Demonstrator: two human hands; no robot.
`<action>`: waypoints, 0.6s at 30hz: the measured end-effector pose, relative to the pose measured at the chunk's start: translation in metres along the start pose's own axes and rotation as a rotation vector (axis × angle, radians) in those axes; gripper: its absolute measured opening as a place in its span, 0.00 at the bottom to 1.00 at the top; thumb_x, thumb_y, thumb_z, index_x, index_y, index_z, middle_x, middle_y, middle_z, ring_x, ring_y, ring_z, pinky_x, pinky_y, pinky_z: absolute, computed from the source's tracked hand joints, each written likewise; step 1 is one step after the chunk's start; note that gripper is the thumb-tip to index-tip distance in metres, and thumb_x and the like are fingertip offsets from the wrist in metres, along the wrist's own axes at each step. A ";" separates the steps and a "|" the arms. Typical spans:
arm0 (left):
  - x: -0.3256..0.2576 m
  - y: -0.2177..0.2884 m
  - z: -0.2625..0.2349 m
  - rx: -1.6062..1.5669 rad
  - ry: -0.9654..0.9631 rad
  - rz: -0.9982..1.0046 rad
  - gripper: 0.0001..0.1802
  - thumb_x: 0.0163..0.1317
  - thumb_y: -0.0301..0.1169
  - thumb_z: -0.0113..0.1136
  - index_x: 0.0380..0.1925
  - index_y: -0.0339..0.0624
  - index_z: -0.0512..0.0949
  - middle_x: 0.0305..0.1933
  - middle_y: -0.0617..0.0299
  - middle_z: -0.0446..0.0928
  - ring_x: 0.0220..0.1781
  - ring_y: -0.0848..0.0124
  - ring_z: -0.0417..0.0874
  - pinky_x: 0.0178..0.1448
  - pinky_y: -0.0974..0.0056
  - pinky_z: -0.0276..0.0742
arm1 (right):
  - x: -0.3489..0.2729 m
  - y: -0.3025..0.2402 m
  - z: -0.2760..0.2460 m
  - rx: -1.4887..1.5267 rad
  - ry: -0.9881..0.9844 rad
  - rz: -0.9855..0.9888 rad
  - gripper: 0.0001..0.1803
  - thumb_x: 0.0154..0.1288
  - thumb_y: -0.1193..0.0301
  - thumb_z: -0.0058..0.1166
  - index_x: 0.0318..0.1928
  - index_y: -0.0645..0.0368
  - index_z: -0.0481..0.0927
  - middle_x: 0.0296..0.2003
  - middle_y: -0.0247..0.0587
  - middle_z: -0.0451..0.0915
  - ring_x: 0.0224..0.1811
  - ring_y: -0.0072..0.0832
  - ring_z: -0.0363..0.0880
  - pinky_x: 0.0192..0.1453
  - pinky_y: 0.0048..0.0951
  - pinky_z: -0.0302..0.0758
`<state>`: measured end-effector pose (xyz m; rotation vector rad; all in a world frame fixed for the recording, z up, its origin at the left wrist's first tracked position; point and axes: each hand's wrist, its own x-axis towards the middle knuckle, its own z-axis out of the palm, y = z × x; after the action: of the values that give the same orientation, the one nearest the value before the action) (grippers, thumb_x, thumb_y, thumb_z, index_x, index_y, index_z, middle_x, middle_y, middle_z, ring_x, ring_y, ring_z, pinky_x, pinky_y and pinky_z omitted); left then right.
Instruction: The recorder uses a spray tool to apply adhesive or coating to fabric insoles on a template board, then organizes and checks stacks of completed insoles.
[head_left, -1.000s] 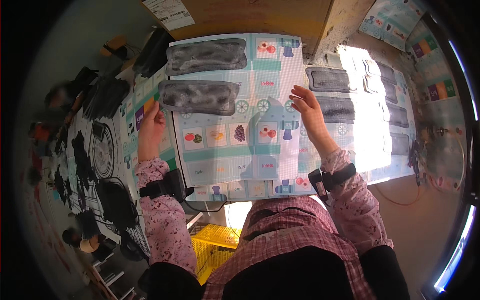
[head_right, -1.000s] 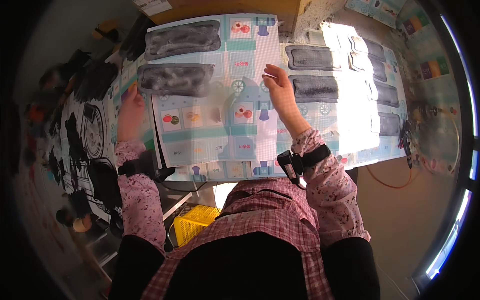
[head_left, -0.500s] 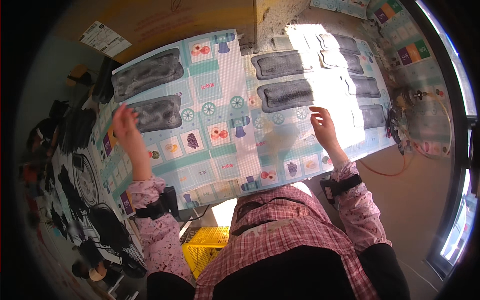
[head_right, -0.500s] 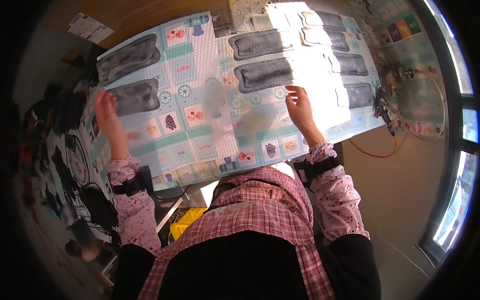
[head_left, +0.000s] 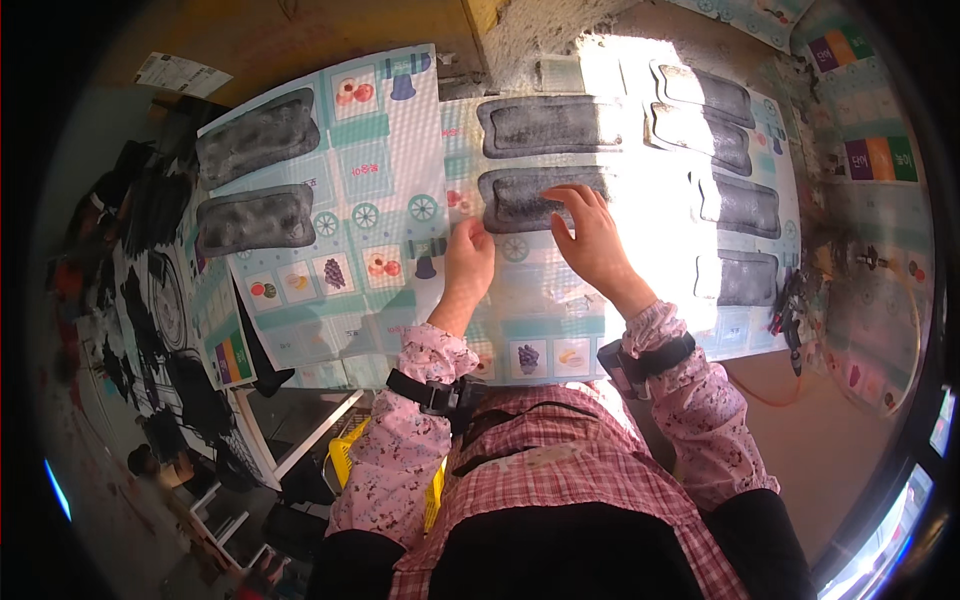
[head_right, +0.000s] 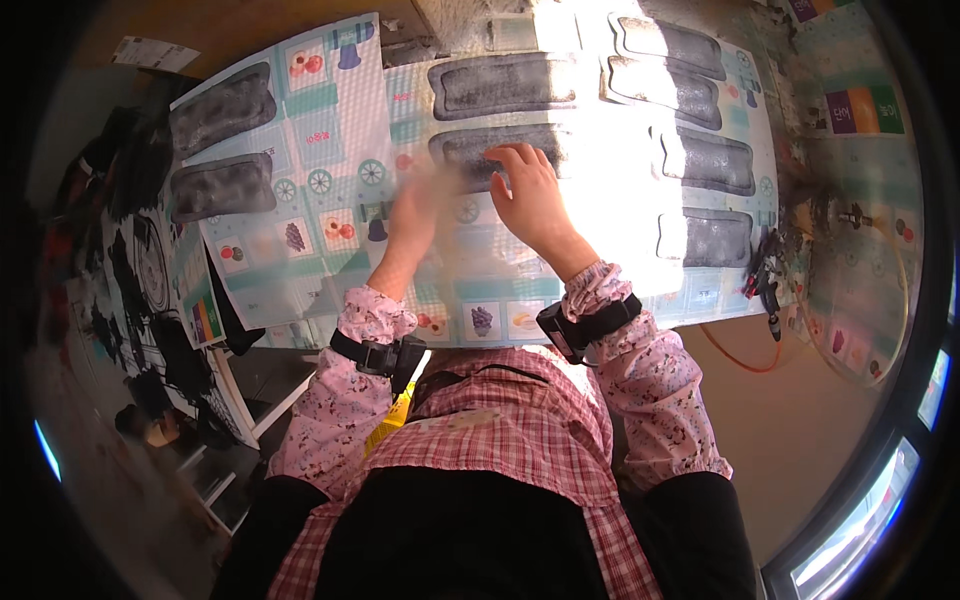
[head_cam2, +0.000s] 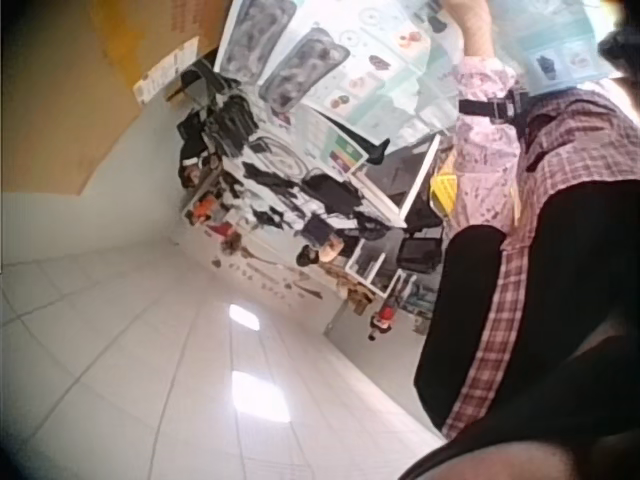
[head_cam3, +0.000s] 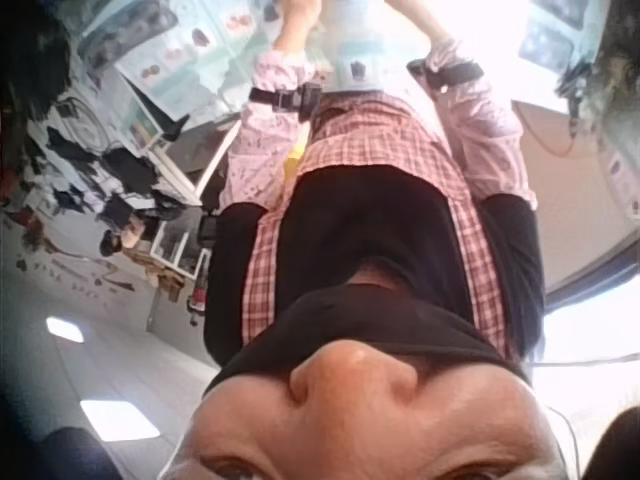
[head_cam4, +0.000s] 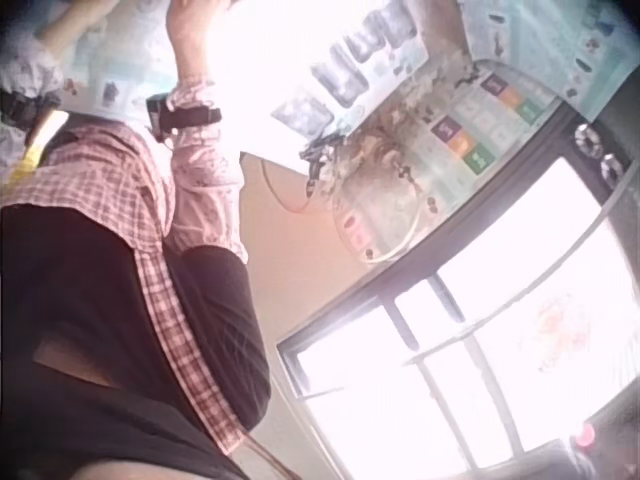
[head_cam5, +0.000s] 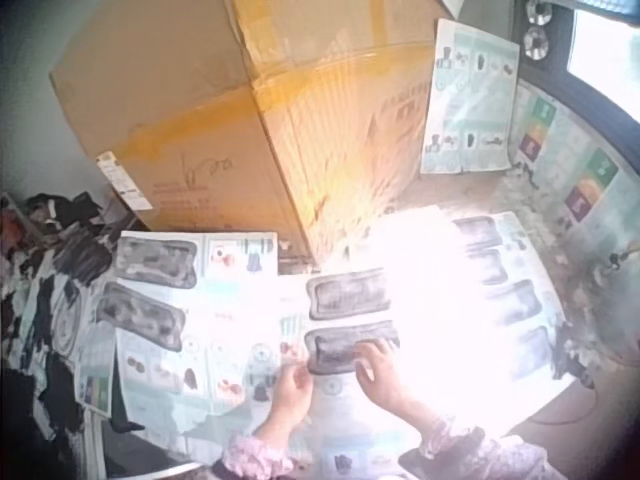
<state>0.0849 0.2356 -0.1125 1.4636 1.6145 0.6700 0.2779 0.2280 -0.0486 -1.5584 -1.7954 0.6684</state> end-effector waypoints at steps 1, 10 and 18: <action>-0.004 0.002 0.003 -0.016 0.005 -0.021 0.18 0.55 0.26 0.53 0.46 0.32 0.68 0.44 0.49 0.74 0.44 0.61 0.77 0.48 0.61 0.72 | -0.004 0.001 -0.004 0.044 -0.001 0.031 0.14 0.56 0.79 0.48 0.45 0.60 0.72 0.45 0.44 0.71 0.50 0.42 0.68 0.54 0.36 0.66; -0.010 0.030 0.009 0.186 0.181 -0.152 0.18 0.53 0.25 0.55 0.45 0.33 0.69 0.43 0.51 0.75 0.39 0.63 0.78 0.44 0.62 0.73 | -0.076 -0.009 -0.019 0.232 -0.178 0.086 0.16 0.54 0.79 0.49 0.46 0.59 0.71 0.46 0.43 0.70 0.50 0.41 0.67 0.54 0.37 0.66; -0.005 0.034 0.019 0.418 0.189 -0.021 0.19 0.53 0.26 0.56 0.46 0.34 0.68 0.44 0.53 0.74 0.44 0.62 0.75 0.48 0.59 0.70 | -0.098 -0.001 -0.028 0.312 -0.213 0.088 0.16 0.54 0.79 0.48 0.45 0.60 0.71 0.45 0.43 0.70 0.49 0.40 0.67 0.53 0.38 0.66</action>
<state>0.1191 0.2339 -0.0930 1.7149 2.0019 0.4874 0.3057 0.1301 -0.0445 -1.4014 -1.6798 1.1352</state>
